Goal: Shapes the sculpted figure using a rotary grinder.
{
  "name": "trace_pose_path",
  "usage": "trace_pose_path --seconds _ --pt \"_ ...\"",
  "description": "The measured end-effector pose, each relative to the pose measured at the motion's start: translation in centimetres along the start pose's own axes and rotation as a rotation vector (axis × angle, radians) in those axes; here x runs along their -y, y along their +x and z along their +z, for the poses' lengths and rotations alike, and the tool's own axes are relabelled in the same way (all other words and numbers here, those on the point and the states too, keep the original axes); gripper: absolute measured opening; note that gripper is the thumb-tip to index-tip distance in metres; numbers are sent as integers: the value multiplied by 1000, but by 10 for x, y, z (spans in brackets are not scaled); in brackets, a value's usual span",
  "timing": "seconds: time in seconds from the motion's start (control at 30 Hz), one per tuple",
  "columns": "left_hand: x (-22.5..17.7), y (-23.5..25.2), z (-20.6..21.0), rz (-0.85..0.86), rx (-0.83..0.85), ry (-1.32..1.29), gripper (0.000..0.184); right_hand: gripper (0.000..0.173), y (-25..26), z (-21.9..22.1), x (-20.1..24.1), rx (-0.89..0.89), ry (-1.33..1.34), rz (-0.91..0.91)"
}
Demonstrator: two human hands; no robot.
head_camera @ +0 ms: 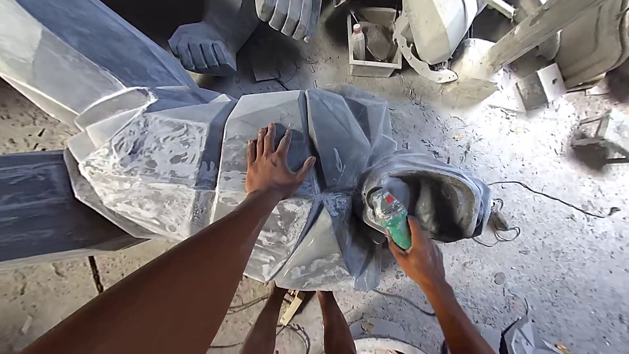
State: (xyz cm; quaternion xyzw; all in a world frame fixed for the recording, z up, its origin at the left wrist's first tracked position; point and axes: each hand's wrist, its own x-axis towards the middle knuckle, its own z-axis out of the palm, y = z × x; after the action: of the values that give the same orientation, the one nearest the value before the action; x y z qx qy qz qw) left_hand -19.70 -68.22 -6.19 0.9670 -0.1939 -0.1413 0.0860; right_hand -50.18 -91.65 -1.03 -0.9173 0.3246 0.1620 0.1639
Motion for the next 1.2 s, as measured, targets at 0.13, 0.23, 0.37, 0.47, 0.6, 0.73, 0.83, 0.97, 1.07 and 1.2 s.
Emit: trace_pose_path --seconds 0.13,0.23,0.37,0.47,0.6,0.73,0.83,0.97,1.07,1.2 --pt "1 0 1 -5 -2 -6 101 72 28 -20 1 60 -49 -7" --pt "1 1 0 -6 -2 -3 99 70 19 -22 -1 83 -128 -108" --pt "-1 1 -2 -19 16 1 100 68 3 -37 7 214 -264 -184" --pt "-2 0 -2 -21 26 5 100 69 14 -66 27 324 -419 -214" --pt "-2 0 -3 -26 34 -5 102 66 43 -103 68 471 -617 -224" --pt "-2 1 -2 -26 12 -49 101 64 73 -119 102 512 -718 -267" --pt "2 -1 -1 -32 -29 -117 99 60 86 -119 125 466 -791 -287" --pt "2 -3 -4 -41 -96 -243 95 54 94 -113 147 477 -861 -294" --pt "5 -3 -5 -56 -140 -322 93 56 87 -103 161 550 -921 -300" --pt "6 -4 -5 -53 -199 -407 90 60 66 -90 174 628 -1033 -312"
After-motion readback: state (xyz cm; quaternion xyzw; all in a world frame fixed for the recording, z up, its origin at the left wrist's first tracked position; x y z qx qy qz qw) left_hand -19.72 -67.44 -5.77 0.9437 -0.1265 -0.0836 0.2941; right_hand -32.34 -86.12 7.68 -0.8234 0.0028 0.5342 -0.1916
